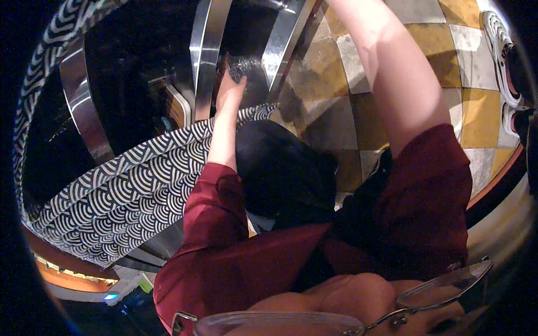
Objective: The person washes a glass, adds ice and a green garnish, and pours a liquid into it. They repeat this process for a second glass, using a scoop for ice and a kettle for the liquid.
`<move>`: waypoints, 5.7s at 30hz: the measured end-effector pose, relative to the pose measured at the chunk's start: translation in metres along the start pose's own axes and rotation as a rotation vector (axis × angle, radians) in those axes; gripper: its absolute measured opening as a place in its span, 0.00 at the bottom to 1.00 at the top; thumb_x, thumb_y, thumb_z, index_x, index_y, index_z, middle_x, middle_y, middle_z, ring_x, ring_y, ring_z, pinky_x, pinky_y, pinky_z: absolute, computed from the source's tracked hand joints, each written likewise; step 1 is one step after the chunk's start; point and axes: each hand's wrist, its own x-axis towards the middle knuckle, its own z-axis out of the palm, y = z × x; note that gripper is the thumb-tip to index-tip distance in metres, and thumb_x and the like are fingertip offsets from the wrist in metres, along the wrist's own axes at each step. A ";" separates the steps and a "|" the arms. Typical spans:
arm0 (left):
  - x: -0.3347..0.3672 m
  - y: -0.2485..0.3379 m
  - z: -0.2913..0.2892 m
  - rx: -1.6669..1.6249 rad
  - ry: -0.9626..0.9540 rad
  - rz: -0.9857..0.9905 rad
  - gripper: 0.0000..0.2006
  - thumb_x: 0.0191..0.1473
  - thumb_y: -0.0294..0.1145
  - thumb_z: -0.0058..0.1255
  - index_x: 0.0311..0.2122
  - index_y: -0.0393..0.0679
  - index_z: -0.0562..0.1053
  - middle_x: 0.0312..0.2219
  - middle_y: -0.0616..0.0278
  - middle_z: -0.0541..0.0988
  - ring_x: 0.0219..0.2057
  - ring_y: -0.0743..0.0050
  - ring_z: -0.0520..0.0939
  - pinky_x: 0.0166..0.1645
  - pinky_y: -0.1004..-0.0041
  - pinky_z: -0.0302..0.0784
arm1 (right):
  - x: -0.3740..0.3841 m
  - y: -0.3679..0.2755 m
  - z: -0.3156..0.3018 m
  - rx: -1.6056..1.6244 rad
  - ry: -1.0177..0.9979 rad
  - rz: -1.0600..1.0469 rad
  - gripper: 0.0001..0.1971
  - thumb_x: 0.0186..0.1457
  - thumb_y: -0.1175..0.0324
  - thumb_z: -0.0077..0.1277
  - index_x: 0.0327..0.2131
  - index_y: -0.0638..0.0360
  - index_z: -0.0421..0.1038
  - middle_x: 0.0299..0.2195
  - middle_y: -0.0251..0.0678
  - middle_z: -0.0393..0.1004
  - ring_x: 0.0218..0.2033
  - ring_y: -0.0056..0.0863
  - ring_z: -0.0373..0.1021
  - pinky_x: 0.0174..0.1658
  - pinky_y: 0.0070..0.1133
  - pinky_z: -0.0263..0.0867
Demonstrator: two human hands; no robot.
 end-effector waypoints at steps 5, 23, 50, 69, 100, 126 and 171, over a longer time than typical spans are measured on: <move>0.008 -0.014 0.005 -0.104 -0.040 0.141 0.41 0.42 0.36 0.60 0.60 0.48 0.51 0.53 0.44 0.64 0.53 0.48 0.66 0.56 0.65 0.62 | 0.030 0.011 -0.007 0.434 0.122 -0.195 0.20 0.47 0.62 0.46 0.39 0.68 0.70 0.40 0.58 0.70 0.45 0.48 0.68 0.48 0.32 0.64; 0.003 -0.043 0.015 0.269 0.065 -0.032 0.50 0.34 0.46 0.65 0.59 0.40 0.49 0.56 0.44 0.58 0.58 0.49 0.59 0.61 0.64 0.54 | 0.020 0.027 -0.012 0.394 -0.321 -0.296 0.20 0.49 0.61 0.44 0.40 0.68 0.69 0.42 0.56 0.70 0.46 0.46 0.67 0.48 0.31 0.63; 0.038 0.025 -0.015 -0.368 0.235 0.121 0.32 0.46 0.36 0.58 0.55 0.39 0.58 0.49 0.47 0.66 0.49 0.60 0.68 0.54 0.71 0.61 | 0.008 0.018 0.019 0.429 -0.721 -0.386 0.20 0.52 0.61 0.40 0.42 0.67 0.68 0.44 0.53 0.69 0.46 0.42 0.67 0.49 0.29 0.63; 0.137 -0.060 -0.018 -0.146 0.400 0.138 0.40 0.35 0.47 0.64 0.51 0.33 0.62 0.49 0.42 0.68 0.52 0.50 0.68 0.56 0.65 0.62 | 0.007 0.028 0.017 0.470 -0.828 -0.375 0.20 0.54 0.60 0.38 0.43 0.67 0.68 0.45 0.50 0.68 0.46 0.39 0.67 0.49 0.28 0.62; 0.048 0.021 -0.007 -0.233 0.362 0.423 0.39 0.32 0.40 0.68 0.51 0.43 0.62 0.44 0.50 0.71 0.45 0.57 0.73 0.50 0.68 0.67 | 0.018 0.015 0.016 0.418 -1.001 -0.392 0.21 0.57 0.60 0.34 0.45 0.66 0.67 0.48 0.47 0.67 0.46 0.35 0.66 0.50 0.25 0.62; -0.017 0.051 0.094 -0.775 0.656 0.005 0.22 0.37 0.26 0.63 0.38 0.41 0.65 0.35 0.63 0.69 0.38 0.73 0.70 0.45 0.72 0.66 | 0.000 0.000 0.087 0.374 -1.172 -0.427 0.26 0.53 0.57 0.36 0.52 0.63 0.61 0.50 0.44 0.66 0.47 0.35 0.65 0.51 0.26 0.60; -0.563 -0.117 -0.467 -2.819 -0.308 0.136 0.30 0.34 0.59 0.51 0.31 0.38 0.68 0.39 0.47 0.72 0.50 0.52 0.67 0.60 0.60 0.53 | -0.266 -0.181 -0.311 -0.247 -0.792 -0.223 0.41 0.30 0.53 0.67 0.45 0.72 0.61 0.33 0.44 0.71 0.35 0.38 0.69 0.43 0.29 0.63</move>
